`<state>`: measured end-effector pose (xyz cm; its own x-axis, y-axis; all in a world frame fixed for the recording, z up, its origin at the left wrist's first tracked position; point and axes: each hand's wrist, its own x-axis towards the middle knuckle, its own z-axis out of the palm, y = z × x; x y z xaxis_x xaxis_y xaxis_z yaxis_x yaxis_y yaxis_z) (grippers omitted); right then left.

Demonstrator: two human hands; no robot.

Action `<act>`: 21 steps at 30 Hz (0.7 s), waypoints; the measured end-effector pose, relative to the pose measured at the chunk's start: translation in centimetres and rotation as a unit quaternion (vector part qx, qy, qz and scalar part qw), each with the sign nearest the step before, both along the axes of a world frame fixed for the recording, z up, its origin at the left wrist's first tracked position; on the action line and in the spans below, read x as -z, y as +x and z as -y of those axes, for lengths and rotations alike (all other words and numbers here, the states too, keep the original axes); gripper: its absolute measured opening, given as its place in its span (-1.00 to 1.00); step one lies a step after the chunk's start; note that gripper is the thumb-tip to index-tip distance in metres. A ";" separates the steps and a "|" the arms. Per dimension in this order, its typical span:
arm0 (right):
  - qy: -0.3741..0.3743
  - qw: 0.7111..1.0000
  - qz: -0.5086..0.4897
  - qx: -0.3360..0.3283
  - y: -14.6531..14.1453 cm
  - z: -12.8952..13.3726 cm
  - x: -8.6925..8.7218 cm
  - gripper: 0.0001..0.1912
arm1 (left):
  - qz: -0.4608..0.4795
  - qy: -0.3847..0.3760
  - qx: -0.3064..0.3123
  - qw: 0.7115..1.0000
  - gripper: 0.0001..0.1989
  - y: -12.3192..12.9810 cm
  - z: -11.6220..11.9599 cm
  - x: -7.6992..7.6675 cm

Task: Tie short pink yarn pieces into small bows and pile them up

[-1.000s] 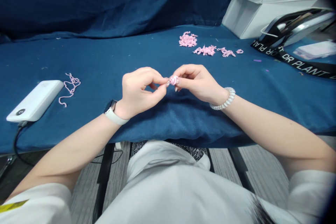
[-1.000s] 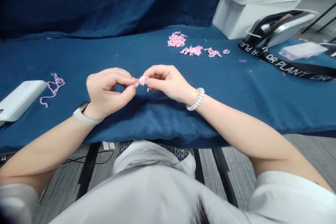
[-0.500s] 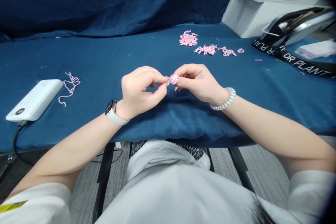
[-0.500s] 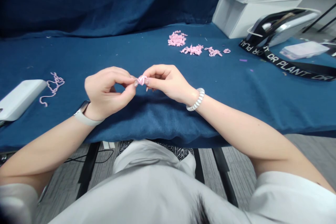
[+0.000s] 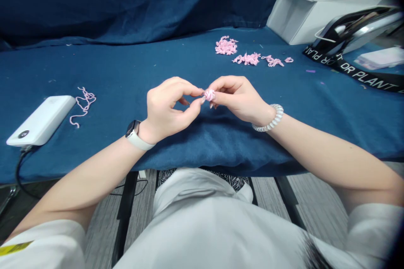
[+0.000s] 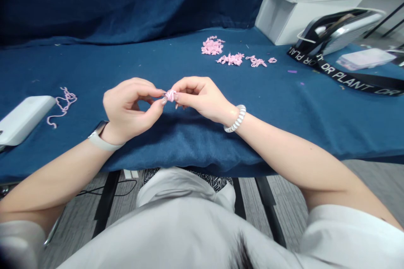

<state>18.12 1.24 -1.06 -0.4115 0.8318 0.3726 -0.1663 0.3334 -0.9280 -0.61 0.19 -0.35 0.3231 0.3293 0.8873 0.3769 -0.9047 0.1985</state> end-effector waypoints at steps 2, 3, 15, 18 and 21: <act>0.003 1.000 0.005 0.005 0.0 0.0 0.0 -0.76 | -0.003 -0.001 0.008 1.000 -0.96 0.0 0.0 -0.1; 0.004 1.000 0.008 0.007 0.0 0.0 0.0 -0.75 | -0.005 -0.001 0.011 1.000 -0.96 0.1 0.0 -0.1; 0.039 0.999 0.034 0.003 0.1 0.1 -0.1 -0.74 | -0.014 0.002 -0.009 1.000 -0.94 0.2 0.0 -0.3; 0.067 0.996 0.051 0.031 0.0 0.4 -0.2 -0.71 | -0.009 -0.006 -0.015 1.000 -0.93 0.2 0.0 -0.3; 0.120 0.985 0.073 0.095 0.0 0.7 -0.2 -0.69 | -0.002 -0.011 -0.012 1.000 -0.95 0.2 0.0 -0.2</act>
<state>18.11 0.53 -0.84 -0.3204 0.7936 0.5172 0.0493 0.5592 -0.8276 -0.41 0.18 -0.10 0.3183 0.3556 0.8788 0.3989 -0.8912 0.2161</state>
